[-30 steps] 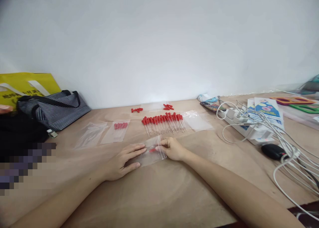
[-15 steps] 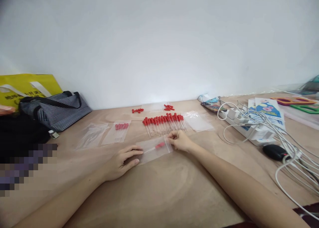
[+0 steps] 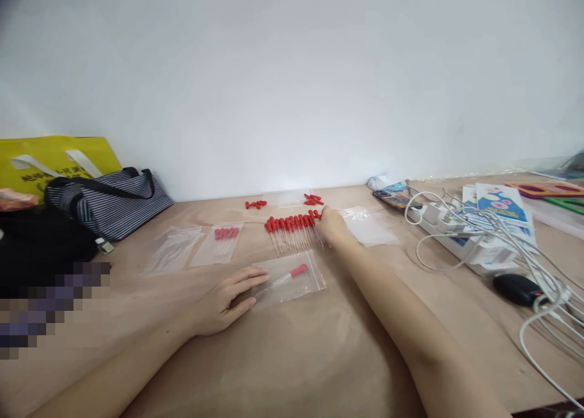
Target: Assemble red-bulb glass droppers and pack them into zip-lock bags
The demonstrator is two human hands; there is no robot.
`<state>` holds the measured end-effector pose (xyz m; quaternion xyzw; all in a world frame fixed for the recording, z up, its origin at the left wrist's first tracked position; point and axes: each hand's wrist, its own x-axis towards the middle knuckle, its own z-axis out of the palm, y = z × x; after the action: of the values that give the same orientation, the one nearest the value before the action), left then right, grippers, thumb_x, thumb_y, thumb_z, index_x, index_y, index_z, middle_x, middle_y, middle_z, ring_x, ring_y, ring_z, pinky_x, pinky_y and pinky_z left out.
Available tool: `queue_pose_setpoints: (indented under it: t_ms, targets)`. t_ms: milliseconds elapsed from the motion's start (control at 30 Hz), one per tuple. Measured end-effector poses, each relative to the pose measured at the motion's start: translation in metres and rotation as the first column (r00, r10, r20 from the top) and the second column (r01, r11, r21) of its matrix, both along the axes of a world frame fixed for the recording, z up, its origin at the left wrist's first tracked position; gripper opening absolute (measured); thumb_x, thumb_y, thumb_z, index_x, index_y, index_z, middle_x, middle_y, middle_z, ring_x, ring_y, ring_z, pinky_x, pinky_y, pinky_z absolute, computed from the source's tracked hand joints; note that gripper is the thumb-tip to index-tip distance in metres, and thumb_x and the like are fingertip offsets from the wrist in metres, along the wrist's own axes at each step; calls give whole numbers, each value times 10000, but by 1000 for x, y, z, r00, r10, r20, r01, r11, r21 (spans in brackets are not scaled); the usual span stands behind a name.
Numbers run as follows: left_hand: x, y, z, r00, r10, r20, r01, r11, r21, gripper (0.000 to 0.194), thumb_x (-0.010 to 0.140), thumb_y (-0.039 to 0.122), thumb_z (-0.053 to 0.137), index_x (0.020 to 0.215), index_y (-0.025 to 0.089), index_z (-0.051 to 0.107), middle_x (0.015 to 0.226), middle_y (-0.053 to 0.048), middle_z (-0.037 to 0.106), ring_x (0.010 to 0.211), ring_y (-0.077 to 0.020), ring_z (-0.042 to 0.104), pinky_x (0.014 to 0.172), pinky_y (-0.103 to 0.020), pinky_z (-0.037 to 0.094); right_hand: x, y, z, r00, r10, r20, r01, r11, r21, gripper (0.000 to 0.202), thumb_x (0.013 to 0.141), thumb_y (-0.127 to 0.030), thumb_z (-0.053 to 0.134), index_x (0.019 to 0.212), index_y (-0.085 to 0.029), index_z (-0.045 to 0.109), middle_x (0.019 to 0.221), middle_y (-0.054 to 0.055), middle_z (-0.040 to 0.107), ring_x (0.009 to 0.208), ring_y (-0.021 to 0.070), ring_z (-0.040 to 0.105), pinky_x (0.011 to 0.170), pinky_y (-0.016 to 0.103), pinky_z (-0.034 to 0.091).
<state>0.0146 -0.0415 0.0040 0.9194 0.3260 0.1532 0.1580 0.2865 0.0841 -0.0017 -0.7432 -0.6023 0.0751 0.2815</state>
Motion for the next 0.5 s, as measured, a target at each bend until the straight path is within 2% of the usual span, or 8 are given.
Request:
queue_pose_setpoints:
  t_ms: [100, 333, 500]
  targets:
    - [0, 0, 1, 999, -24, -33, 24, 1000, -7, 421, 835, 181, 394, 1253, 232, 409, 1299, -59, 424, 1210, -201, 353, 1012, -406, 288, -4, 5, 2, 999, -19, 27, 21, 998, -60, 268, 673, -302, 565, 879, -131, 568, 862, 136, 629, 798, 237, 585, 582, 261, 380]
    - [0, 2, 1, 998, -56, -18, 56, 998, -4, 395, 844, 184, 392, 1230, 256, 442, 1264, -36, 472, 1178, -195, 396, 1017, -420, 275, -4, 9, 1, 1000, 1, -9, -2, 998, -67, 263, 664, -267, 573, 875, -109, 566, 844, 151, 627, 767, 229, 589, 570, 259, 386]
    - [0, 2, 0, 998, -54, -6, 54, 998, -6, 383, 848, 194, 397, 1220, 263, 456, 1266, -33, 470, 1181, -194, 395, 1021, -423, 268, 2, 1, 7, 996, 71, -59, -71, 997, -2, 347, 704, -181, 508, 1035, -74, 498, 812, 141, 625, 756, 201, 579, 617, 250, 406]
